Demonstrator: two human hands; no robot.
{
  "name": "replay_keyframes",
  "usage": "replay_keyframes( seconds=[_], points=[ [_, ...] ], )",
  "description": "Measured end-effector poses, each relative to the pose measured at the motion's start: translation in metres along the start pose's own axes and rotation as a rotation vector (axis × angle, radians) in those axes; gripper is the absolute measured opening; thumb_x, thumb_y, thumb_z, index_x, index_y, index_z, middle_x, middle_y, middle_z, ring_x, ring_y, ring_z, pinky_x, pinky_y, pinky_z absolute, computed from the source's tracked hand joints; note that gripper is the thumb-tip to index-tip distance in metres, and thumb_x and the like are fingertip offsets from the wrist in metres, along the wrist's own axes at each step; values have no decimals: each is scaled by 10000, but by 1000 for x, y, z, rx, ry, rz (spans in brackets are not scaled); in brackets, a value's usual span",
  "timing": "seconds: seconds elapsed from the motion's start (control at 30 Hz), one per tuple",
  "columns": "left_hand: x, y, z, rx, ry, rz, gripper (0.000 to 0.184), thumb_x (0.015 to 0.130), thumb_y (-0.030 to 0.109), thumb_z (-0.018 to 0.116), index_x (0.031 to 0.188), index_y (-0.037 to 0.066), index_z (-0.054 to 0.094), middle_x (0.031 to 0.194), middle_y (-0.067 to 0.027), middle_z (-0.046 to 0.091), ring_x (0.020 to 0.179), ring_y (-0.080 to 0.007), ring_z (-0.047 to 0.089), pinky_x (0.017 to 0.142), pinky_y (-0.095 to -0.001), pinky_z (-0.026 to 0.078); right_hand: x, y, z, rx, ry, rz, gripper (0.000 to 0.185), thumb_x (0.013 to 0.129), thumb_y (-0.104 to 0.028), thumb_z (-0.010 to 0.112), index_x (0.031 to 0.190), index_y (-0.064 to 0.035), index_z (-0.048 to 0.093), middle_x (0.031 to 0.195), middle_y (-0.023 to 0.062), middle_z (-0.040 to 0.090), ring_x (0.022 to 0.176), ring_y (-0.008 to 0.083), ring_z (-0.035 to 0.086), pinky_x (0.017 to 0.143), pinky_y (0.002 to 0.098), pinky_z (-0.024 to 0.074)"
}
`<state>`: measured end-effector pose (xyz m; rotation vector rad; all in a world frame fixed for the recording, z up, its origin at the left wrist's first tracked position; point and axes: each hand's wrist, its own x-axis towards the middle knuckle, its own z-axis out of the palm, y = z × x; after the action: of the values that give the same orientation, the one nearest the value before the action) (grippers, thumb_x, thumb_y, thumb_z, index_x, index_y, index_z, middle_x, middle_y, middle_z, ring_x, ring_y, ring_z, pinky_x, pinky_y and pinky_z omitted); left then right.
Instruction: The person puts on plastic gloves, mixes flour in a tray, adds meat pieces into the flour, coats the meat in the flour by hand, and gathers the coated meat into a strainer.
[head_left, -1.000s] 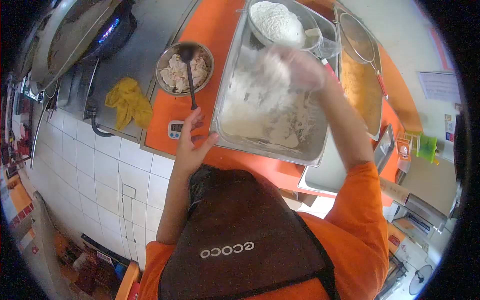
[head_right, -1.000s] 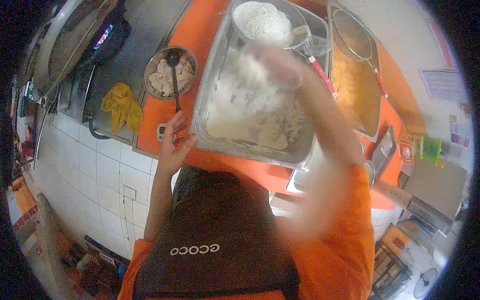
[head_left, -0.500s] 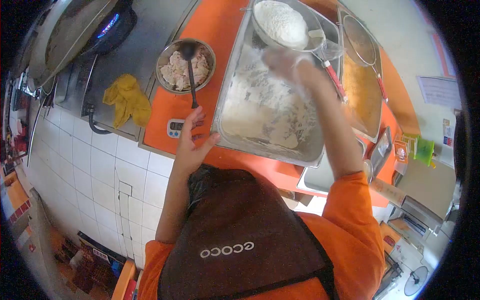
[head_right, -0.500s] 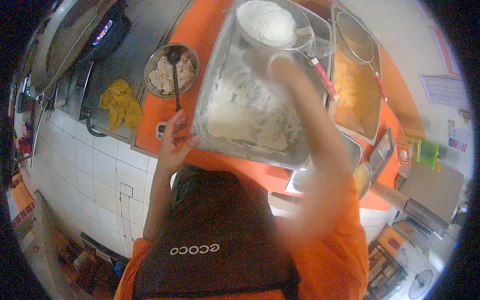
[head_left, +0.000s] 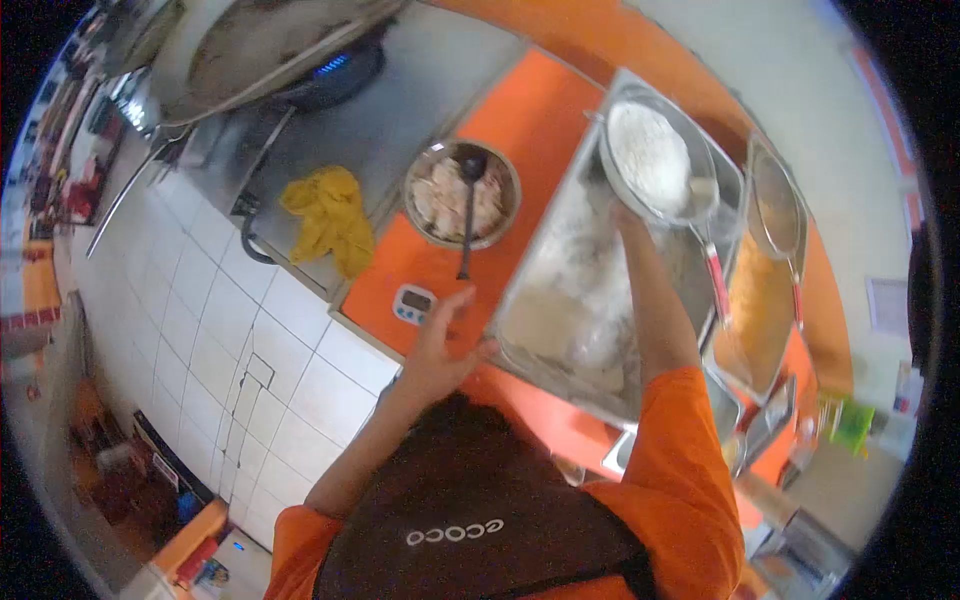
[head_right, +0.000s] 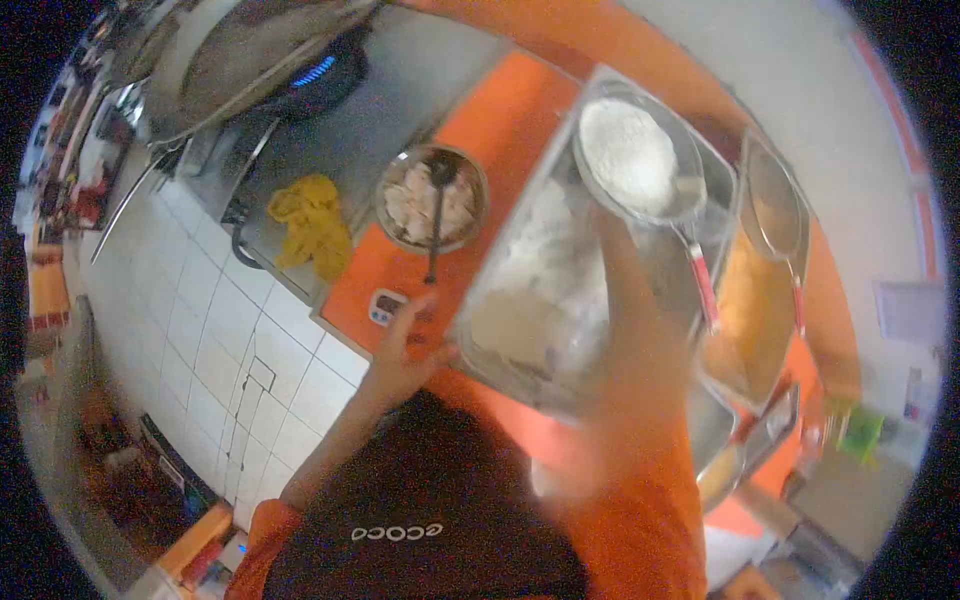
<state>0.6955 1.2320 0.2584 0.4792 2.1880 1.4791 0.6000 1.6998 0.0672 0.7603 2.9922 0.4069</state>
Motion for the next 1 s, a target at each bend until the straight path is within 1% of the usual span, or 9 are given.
replay_keyframes(
  seconds=[0.23,0.33,0.43,0.53,0.57,0.7,0.77,0.83,1.0],
  points=[
    [-4,15,-2,1,57,-30,741,834,393,789,1411,64,459,1285,-167,525,1210,-318,526,947,-431,490,36,-22,15,68,13,-4,426,970,-187,471,1378,-77,522,1416,162,514,1315,292,464,1094,403,366],
    [-5,14,-1,-24,41,-10,727,842,376,784,1415,68,459,1274,-170,526,1189,-315,533,943,-431,490,2,-30,22,119,23,-184,439,973,-175,469,1399,-75,502,1420,152,507,1327,280,449,1103,398,356],
    [-3,10,-2,-22,49,52,725,845,361,784,1424,75,455,1272,-174,527,1176,-315,537,956,-429,481,-70,-20,36,244,21,-475,454,975,-162,467,1419,-74,483,1424,142,501,1338,269,434,1113,394,345],
    [-2,5,-2,-20,50,93,732,845,354,785,1434,79,447,1286,-180,525,1174,-319,536,978,-430,468,-166,-19,41,617,-168,-637,469,977,-149,465,1440,-72,464,1428,132,494,1349,257,419,1123,389,335],
    [-1,2,-2,-31,51,109,736,846,355,784,1437,80,443,1293,-183,523,1175,-320,536,986,-432,463,-194,-34,30,945,-413,-389,462,978,-130,468,1437,-73,466,1402,119,515,1313,231,458,1083,366,384],
    [-1,-4,1,-46,29,114,755,848,370,779,1447,75,427,1309,-195,523,1194,-327,534,1016,-441,444,-227,-30,-89,1261,-528,-300,429,984,-168,499,1402,-71,497,1335,90,569,1215,230,535,1006,320,447],
    [-1,-1,-3,-70,-18,61,762,866,405,757,1466,90,410,1406,-178,477,1281,-321,487,1038,-446,438,-230,-30,-118,1337,-579,-175,416,982,-190,505,1380,-71,518,1325,89,584,1196,237,554,995,321,459],
    [-3,0,-5,-84,-46,30,763,877,420,745,1477,98,399,1454,-171,455,1319,-315,468,1040,-448,443,-224,-36,-134,1325,-614,28,408,974,-215,502,1353,-72,546,1337,103,588,1208,250,554,1012,345,450],
    [-6,-5,0,-117,-5,44,760,882,413,743,1481,104,393,1450,-171,456,1296,-306,488,998,-440,478,-221,-115,-193,758,-852,-169,436,992,-261,483,1389,-84,516,1370,98,575,1253,267,525,1063,434,398]
  ],
)
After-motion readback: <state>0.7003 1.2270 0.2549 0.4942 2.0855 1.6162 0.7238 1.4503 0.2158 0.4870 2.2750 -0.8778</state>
